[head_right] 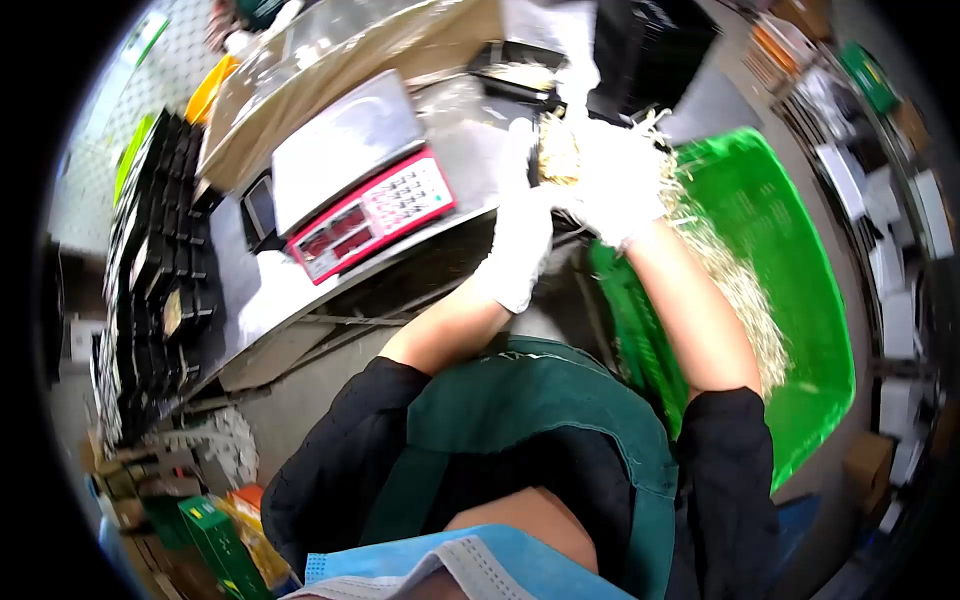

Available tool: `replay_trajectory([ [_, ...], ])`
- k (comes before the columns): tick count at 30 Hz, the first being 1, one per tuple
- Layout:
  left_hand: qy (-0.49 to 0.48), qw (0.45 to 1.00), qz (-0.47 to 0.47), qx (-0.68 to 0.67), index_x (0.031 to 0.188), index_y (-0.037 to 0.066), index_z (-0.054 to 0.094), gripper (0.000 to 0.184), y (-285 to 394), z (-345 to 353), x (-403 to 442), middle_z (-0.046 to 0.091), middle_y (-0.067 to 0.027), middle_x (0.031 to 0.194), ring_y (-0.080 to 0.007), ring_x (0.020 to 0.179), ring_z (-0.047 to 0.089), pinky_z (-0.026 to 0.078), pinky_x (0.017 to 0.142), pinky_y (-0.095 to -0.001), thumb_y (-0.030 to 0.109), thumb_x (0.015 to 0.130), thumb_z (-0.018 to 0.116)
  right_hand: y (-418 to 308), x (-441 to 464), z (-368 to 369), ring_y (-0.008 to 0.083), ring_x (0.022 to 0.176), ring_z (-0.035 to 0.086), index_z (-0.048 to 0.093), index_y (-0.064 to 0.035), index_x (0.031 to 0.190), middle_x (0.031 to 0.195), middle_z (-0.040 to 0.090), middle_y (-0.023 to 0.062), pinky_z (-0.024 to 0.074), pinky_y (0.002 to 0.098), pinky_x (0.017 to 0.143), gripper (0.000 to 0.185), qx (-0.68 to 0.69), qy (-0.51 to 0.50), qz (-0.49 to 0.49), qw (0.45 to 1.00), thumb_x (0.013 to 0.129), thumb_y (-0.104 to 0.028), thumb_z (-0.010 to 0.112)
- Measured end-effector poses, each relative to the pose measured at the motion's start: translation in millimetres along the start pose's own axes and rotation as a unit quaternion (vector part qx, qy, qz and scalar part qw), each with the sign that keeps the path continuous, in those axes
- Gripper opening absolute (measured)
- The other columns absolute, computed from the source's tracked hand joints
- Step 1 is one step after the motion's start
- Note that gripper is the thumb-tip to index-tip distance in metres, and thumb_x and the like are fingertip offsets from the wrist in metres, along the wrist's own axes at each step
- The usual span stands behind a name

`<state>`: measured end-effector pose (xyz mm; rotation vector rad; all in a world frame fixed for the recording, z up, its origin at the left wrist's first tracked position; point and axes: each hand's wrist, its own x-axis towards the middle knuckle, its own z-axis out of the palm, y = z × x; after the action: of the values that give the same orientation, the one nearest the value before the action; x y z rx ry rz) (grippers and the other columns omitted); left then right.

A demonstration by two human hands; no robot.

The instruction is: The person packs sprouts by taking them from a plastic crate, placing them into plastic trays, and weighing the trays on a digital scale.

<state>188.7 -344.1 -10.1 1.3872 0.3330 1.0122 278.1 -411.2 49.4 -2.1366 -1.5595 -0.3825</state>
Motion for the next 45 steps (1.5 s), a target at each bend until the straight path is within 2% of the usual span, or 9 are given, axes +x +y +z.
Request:
replay_trajectory([
  [6,0.186,0.959,-0.048,-0.209,0.146,0.003,0.015,0.085,16.6,-193.5,85.6,0.028,-0.0163,0.145,-0.0265,0.127,0.037,0.037,0.101,-0.0311,-0.009,0.069,0.047,-149.6,151.9,93.8,0.0340,0.094,0.060,0.046,-0.0057,0.128,0.103,0.062,0.0174,0.0448,0.0452,0.084,0.077,-0.008,-0.016,-0.118,0.993,0.069,-0.052,0.065],
  [11,0.328,0.944,-0.044,-0.016,0.125,-0.007,0.044,0.050,7.0,-289.9,107.0,0.054,-0.0129,0.112,-0.0205,0.095,0.055,0.048,0.081,-0.0292,0.001,0.076,0.055,-225.1,206.7,141.3,0.0326,0.090,0.062,0.053,0.0010,0.114,0.096,0.064,0.0170,0.0477,0.0434,0.078,0.057,0.009,-0.109,-0.145,0.983,0.076,-0.041,0.061],
  [16,0.204,0.958,-0.023,0.201,0.133,-0.003,0.039,0.052,48.8,-321.5,113.3,0.047,-0.0179,0.130,-0.0283,0.120,0.045,0.033,0.104,-0.0338,0.004,0.082,0.051,-244.9,230.5,190.9,0.0281,0.089,0.063,0.061,-0.0069,0.112,0.106,0.065,0.0128,0.0494,0.0376,0.077,0.045,0.049,-0.312,-0.177,0.932,0.080,-0.037,0.056],
  [20,0.131,0.774,0.214,0.581,0.133,-0.005,0.040,0.051,51.4,-324.6,133.4,0.055,-0.0176,0.116,-0.0283,0.104,0.052,0.041,0.091,-0.0354,0.009,0.086,0.054,-219.6,237.9,197.2,0.0262,0.100,0.059,0.056,-0.0096,0.118,0.108,0.062,0.0139,0.0459,0.0362,0.085,0.055,0.235,-0.298,-0.218,0.899,0.078,-0.046,0.059],
  [24,0.007,0.835,0.126,0.535,0.137,-0.003,0.035,0.074,76.2,-303.0,133.2,0.057,-0.0165,0.111,-0.0285,0.100,0.053,0.040,0.087,-0.0390,0.030,0.079,0.066,-180.9,261.9,200.7,0.0292,0.114,0.052,0.049,-0.0097,0.126,0.123,0.055,0.0157,0.0414,0.0380,0.094,0.091,0.061,-0.275,-0.342,0.896,0.053,-0.057,0.077],
  [28,-0.056,0.828,0.141,0.540,0.137,-0.001,0.037,0.085,61.6,-305.9,136.2,0.059,-0.0168,0.107,-0.0311,0.096,0.056,0.042,0.087,-0.0405,0.041,0.072,0.072,-123.9,274.6,163.5,0.0335,0.115,0.051,0.045,-0.0023,0.131,0.126,0.053,0.0191,0.0391,0.0373,0.098,0.068,0.029,-0.350,-0.413,0.840,0.076,-0.038,0.065],
  [35,-0.059,0.873,0.036,0.483,0.120,0.002,0.054,0.068,48.9,-304.1,146.9,0.062,-0.0148,0.098,-0.0313,0.095,0.057,0.045,0.082,-0.0405,0.041,0.069,0.075,-86.5,250.3,154.8,0.0236,0.126,0.042,0.033,-0.0034,0.141,0.134,0.046,0.0154,0.0319,0.0338,0.106,0.075,0.261,-0.408,-0.245,0.840,0.078,-0.015,0.071],
  [42,-0.069,0.826,0.089,0.552,0.114,0.000,0.057,0.065,55.2,-302.0,150.7,0.063,-0.0166,0.098,-0.0306,0.089,0.062,0.049,0.080,-0.0364,0.038,0.066,0.078,-21.3,250.4,150.1,0.0119,0.084,0.060,0.064,0.0017,0.109,0.102,0.064,0.0087,0.0475,0.0217,0.070,0.026,0.515,-0.324,0.094,0.788,0.084,-0.005,0.062],
  [45,-0.152,0.842,-0.017,0.518,0.114,0.000,0.056,0.064,73.3,-300.8,161.3,0.061,-0.0189,0.104,-0.0310,0.094,0.060,0.048,0.084,-0.0361,0.034,0.065,0.079,71.4,246.8,137.3,0.0070,0.063,0.056,0.066,-0.0013,0.104,0.082,0.066,0.0016,0.0443,0.0184,0.059,0.026,0.429,-0.146,0.158,0.877,0.086,-0.020,0.065],
])
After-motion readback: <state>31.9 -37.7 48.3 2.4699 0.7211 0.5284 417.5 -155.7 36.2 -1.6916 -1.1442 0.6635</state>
